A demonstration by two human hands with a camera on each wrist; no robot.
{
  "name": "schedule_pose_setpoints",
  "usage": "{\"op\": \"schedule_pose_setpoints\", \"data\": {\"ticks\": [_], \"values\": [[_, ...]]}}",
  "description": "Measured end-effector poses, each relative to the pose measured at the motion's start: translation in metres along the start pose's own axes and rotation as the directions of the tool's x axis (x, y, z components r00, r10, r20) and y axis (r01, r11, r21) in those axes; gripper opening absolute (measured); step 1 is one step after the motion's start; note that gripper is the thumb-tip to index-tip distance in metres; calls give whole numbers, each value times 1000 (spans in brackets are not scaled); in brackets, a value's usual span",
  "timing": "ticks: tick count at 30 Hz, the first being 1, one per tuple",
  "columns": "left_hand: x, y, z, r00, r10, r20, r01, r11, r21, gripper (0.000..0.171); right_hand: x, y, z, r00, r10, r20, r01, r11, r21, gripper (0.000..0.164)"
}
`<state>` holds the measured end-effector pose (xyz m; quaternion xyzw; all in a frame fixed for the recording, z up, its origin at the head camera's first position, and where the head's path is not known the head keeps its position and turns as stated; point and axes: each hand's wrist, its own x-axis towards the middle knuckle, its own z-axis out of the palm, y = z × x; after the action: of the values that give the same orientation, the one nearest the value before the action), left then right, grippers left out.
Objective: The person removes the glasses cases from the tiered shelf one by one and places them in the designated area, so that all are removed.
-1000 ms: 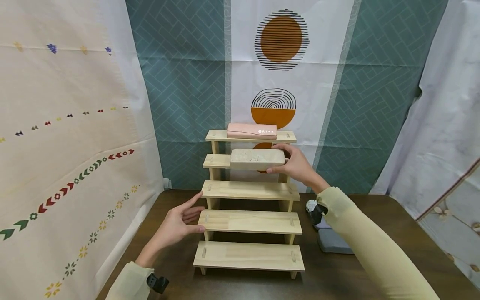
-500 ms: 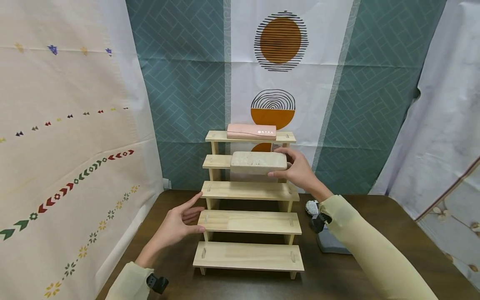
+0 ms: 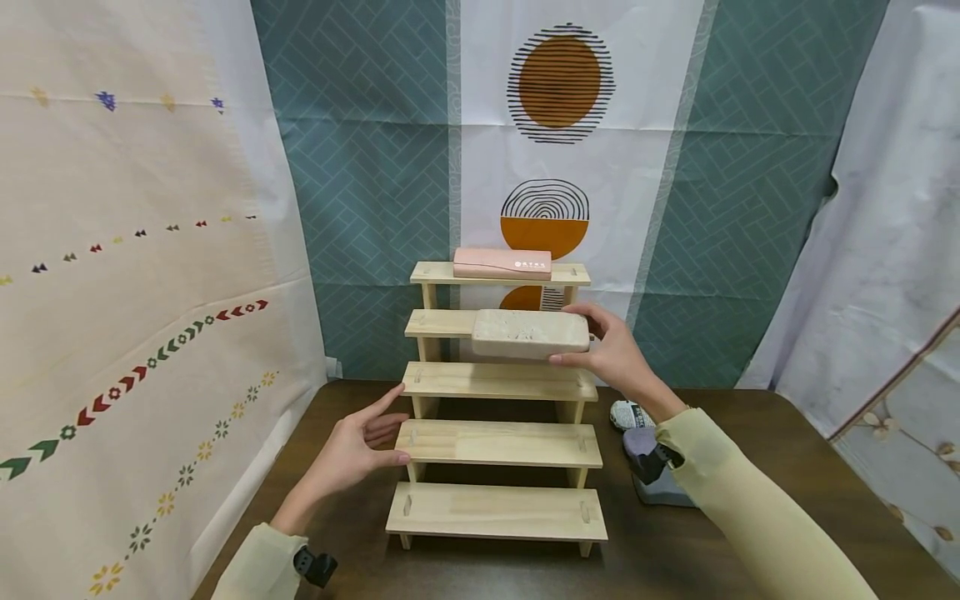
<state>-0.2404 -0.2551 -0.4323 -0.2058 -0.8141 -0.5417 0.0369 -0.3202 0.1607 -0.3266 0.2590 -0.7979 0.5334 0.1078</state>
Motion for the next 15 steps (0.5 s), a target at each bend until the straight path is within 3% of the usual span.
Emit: {"op": "schedule_pose_setpoints", "data": {"ticks": [15], "values": [[1,-2,0,1000,-1,4,1,1000,-5,105,-35,4,-7,1000,28,5,-28,1000,-2,75]]}}
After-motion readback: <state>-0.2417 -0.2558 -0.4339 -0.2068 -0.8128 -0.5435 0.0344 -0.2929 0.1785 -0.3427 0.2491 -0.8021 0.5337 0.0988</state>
